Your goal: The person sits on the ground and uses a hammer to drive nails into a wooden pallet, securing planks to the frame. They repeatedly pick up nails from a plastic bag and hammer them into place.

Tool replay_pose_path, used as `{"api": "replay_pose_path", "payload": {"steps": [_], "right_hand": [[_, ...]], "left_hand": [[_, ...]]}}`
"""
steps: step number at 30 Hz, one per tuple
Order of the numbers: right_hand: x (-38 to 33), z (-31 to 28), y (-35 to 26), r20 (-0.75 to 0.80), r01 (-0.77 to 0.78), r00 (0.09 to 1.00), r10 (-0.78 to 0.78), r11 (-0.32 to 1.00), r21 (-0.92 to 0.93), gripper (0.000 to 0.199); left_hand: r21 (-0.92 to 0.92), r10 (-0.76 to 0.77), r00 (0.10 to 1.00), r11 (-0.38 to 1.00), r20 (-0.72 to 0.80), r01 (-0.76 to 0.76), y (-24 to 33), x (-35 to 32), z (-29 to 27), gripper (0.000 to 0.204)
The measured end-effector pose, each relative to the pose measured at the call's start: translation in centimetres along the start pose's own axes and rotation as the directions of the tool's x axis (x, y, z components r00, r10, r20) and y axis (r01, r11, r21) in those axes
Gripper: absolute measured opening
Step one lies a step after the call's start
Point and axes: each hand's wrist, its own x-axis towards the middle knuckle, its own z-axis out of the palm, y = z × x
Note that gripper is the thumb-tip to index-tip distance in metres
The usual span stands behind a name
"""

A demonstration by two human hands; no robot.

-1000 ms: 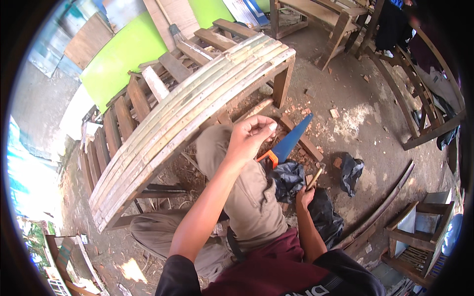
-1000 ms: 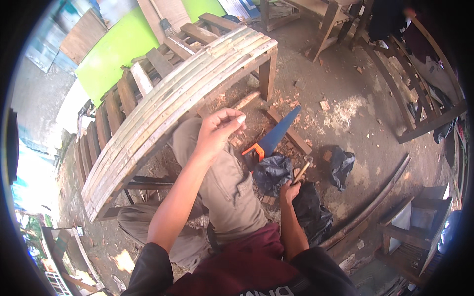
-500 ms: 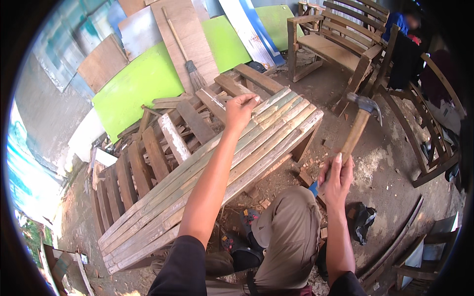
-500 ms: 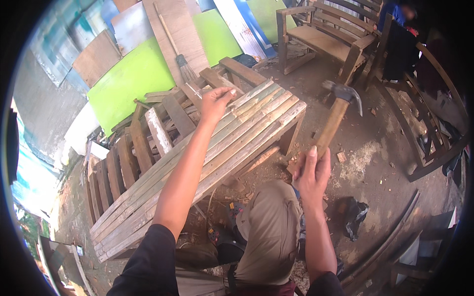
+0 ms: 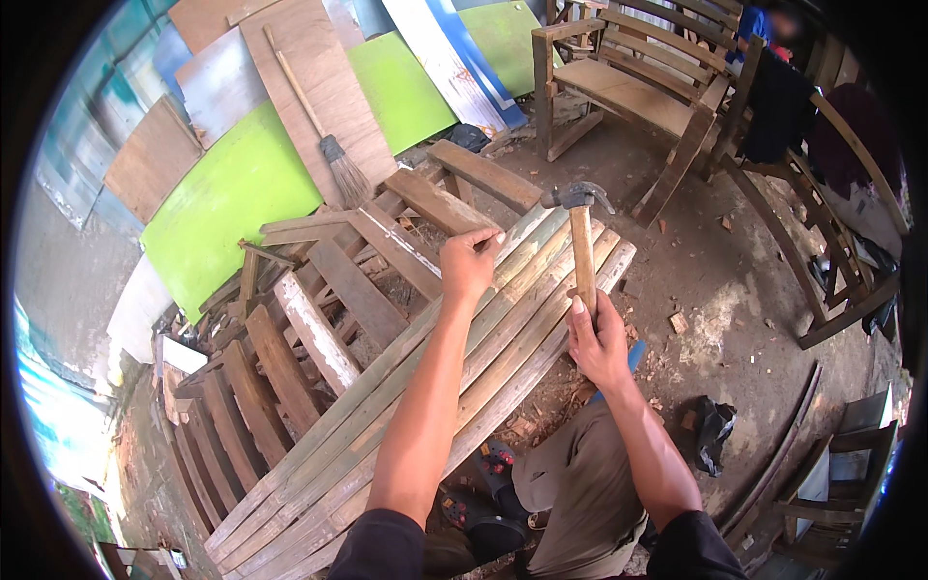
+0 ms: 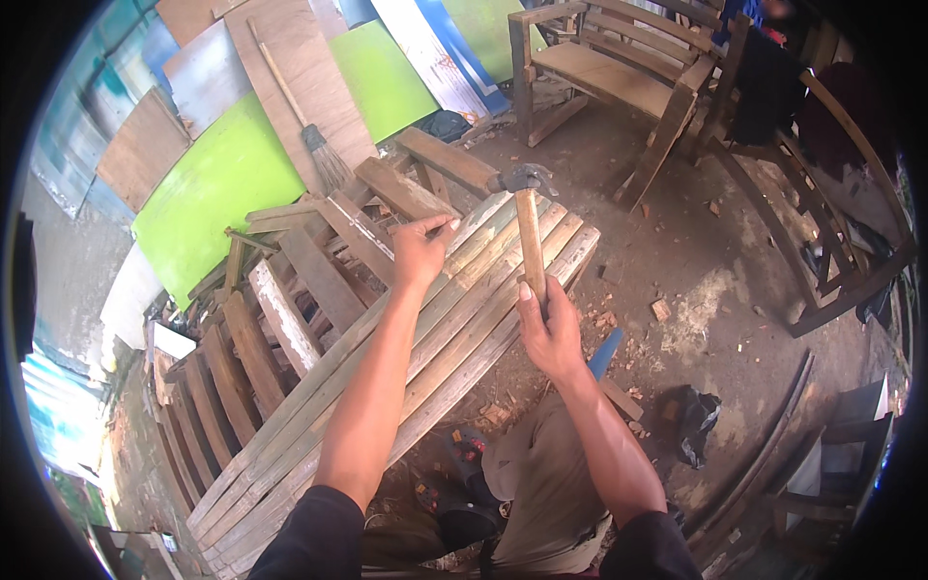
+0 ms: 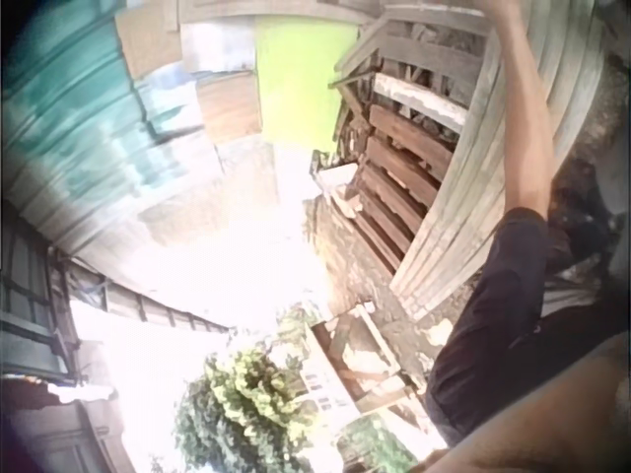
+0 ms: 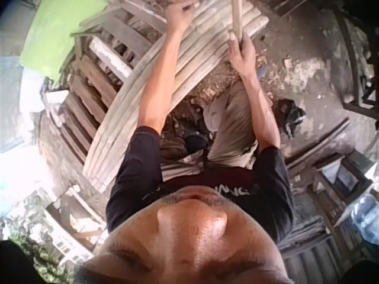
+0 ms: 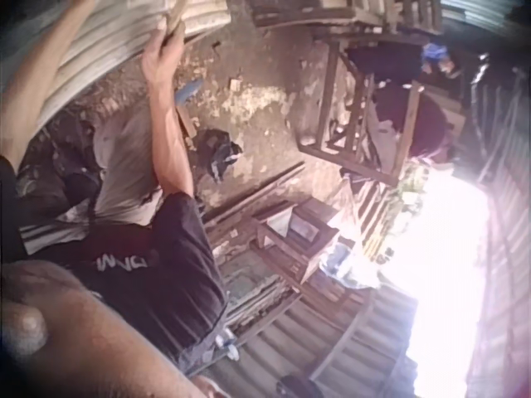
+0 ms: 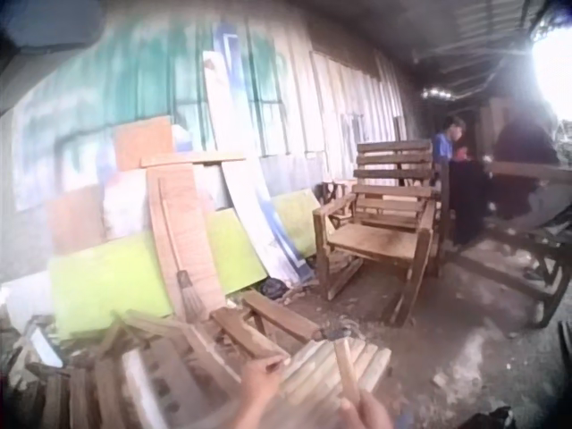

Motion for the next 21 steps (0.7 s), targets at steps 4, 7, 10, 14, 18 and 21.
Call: {"api": "replay_pose_path", "payload": {"steps": [4, 7, 10, 14, 18, 21], "right_hand": [[-0.2, 0.3, -0.6, -0.016, -0.043, 0.999, 0.042, 0.999, -0.01, 0.028], [0.0, 0.3, -0.9, -0.02, -0.045, 0.999, 0.045, 0.999, -0.027, 0.027], [-0.5, 0.0, -1.1, -0.023, -0.071, 0.997, 0.07, 0.995, -0.065, 0.026], [-0.1, 1.0, -0.8, -0.106, 0.037, 0.991, -0.076, 0.942, -0.334, 0.028], [0.5, 1.7, -3.9, -0.09, -0.007, 0.995, -0.048, 0.851, -0.525, 0.029], [0.8, 1.7, -5.9, 0.015, -0.002, 1.0, 0.013, 0.807, -0.59, 0.028]], "left_hand": [[-0.015, 0.01, 1.0, 1.0, -0.023, -0.01, 0.0, 0.0, -0.1, 0.022], [0.003, 0.024, 0.999, 1.0, -0.031, -0.024, 0.2, -0.1, 0.2, 0.021], [0.025, 0.043, 0.999, 0.999, -0.028, -0.042, 0.3, -0.1, 0.2, 0.019], [0.058, 0.173, 0.983, 0.984, -0.063, -0.169, -0.5, 0.1, 0.3, 0.016], [0.094, 0.187, 0.979, 0.979, -0.083, -0.179, -0.1, -0.2, 0.5, 0.015], [0.191, 0.276, 0.955, 0.949, -0.11, -0.252, -0.4, -0.5, 0.4, 0.014]]}}
